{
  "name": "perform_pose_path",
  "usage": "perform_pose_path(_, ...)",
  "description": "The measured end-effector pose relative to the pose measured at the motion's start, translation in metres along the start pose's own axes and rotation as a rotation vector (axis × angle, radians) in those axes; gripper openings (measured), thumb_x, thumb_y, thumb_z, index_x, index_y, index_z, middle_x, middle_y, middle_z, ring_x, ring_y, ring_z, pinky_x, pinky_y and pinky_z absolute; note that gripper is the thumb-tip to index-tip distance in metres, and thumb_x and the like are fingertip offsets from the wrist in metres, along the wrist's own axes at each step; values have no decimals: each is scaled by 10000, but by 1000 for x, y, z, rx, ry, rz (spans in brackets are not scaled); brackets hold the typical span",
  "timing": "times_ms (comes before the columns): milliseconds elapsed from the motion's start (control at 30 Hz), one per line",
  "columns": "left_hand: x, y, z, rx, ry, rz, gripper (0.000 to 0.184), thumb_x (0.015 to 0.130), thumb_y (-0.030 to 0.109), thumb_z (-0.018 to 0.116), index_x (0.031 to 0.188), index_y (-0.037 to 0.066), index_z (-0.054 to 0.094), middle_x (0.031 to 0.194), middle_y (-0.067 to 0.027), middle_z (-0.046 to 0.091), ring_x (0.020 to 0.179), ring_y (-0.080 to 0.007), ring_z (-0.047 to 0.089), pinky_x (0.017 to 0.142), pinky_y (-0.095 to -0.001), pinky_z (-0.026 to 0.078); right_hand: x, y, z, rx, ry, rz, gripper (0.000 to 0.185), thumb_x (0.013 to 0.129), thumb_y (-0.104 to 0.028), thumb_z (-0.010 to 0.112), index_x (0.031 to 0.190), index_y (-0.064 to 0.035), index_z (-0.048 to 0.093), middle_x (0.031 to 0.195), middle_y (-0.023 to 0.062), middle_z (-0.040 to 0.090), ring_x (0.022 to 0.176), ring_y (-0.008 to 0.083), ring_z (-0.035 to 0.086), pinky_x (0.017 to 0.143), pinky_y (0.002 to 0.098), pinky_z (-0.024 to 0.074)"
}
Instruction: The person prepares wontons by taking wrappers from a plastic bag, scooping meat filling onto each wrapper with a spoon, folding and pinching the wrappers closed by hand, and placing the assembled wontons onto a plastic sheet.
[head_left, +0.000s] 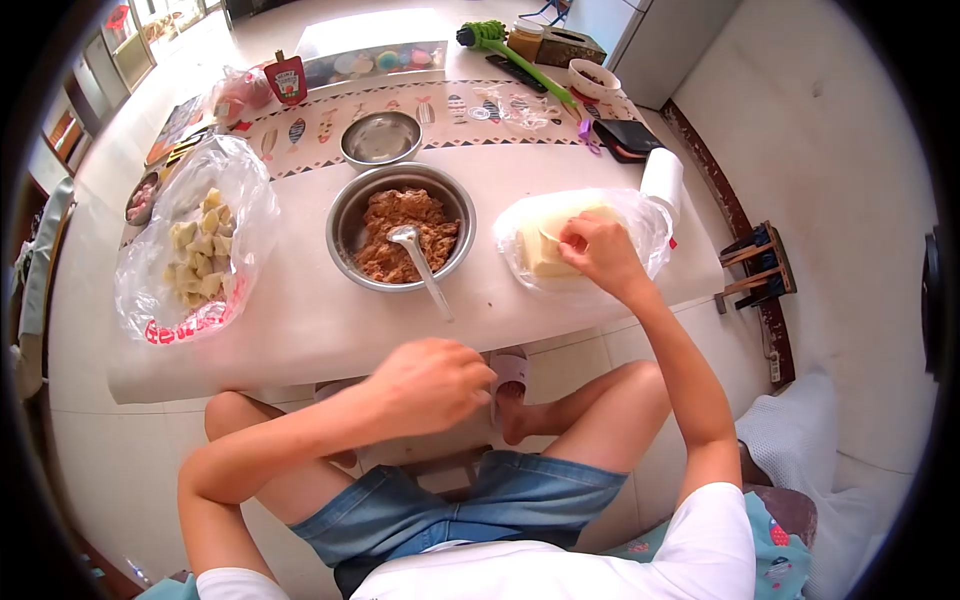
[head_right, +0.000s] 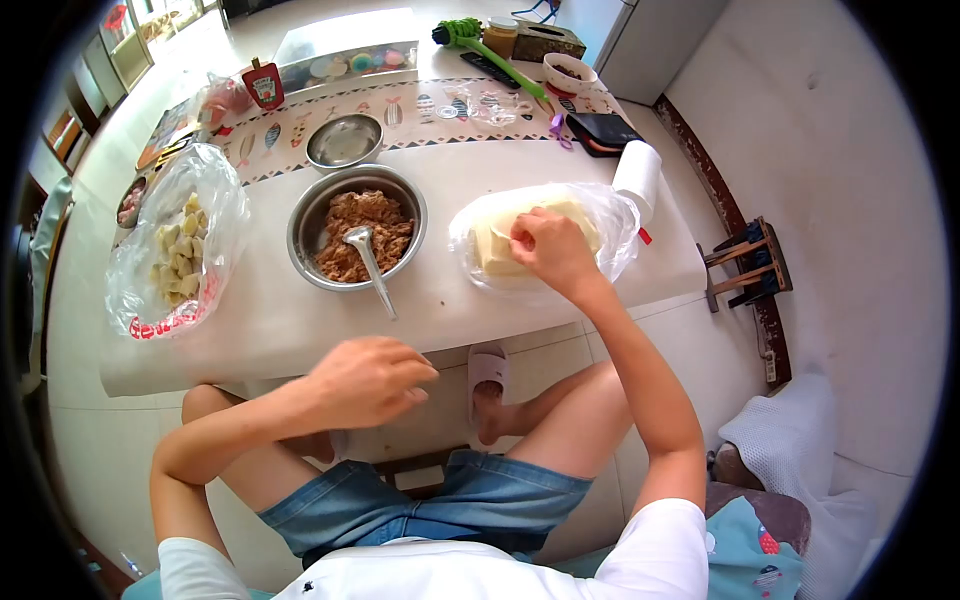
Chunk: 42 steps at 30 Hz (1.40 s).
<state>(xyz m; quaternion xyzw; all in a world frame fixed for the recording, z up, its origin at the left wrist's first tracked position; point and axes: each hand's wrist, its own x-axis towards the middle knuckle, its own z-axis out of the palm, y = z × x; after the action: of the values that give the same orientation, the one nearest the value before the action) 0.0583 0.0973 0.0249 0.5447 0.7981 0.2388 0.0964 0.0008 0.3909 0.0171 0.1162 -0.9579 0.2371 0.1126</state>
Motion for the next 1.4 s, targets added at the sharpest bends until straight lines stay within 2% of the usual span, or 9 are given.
perform_pose_path(167,-30,-39,-21,-325,179,-122,195,805,75,593,997,68,629,905,-110,640,809,-303,610,712,-357,500,5,4,-10,136,-59,146,167,710,-143,619,766,0,686,703,132,648,640,211,620,646,302,488)
perform_pose_path(433,-41,-68,-15,-726,398,-157,144,859,69,549,956,16,641,899,-105,667,822,-212,643,737,-301,499,19,-8,-13,186,-190,298,148,708,-120,603,690,21,645,621,68,619,571,101,581,542,244,462)
perform_pose_path(600,-53,-65,-13,-605,395,-163,144,861,69,543,949,9,639,875,-114,662,796,-220,642,725,-304,504,27,-10,-13,32,-240,140,123,700,-103,599,671,15,624,599,63,608,560,98,572,540,238,461)
perform_pose_path(700,-56,-61,-14,-557,405,-141,139,858,70,545,942,10,639,866,-115,661,787,-227,641,722,-302,504,32,-10,-22,143,-377,303,133,728,-129,591,724,-2,631,649,43,614,587,95,571,553,247,470)
perform_pose_path(900,-57,-54,-7,-609,337,-133,147,870,103,542,932,17,643,865,-113,664,791,-222,640,730,-296,502,37,19,-31,902,-46,681,109,801,-165,539,817,-65,578,800,-3,592,731,95,583,652,234,484)
perform_pose_path(1033,-54,-51,-7,-908,209,-153,203,908,159,517,972,5,633,953,-107,662,894,-185,630,789,-297,495,44,22,-29,1187,129,566,106,822,-177,526,797,-78,553,836,36,617,793,124,599,756,267,488)
perform_pose_path(1133,-51,-46,-2,-1338,227,-150,257,928,199,505,1039,-12,601,1047,-105,634,983,-168,596,841,-302,478,45,-34,-39,1055,140,535,140,852,-170,514,816,-51,578,894,76,648,828,162,618,763,279,489)
perform_pose_path(1267,-46,-49,-3,-1413,249,-147,289,930,205,499,1098,-17,575,1047,-87,624,1005,-151,573,849,-288,463,32,-21,-9,222,13,115,211,903,-170,485,894,12,594,922,128,657,811,184,621,745,272,481)
perform_pose_path(1400,-49,-52,-4,-1405,245,-174,289,927,220,515,1092,-10,574,1061,-103,620,989,-153,581,861,-291,463,5,-26,2,-230,23,-113,217,810,-203,646,816,11,615,769,92,628,698,193,605,670,301,474)
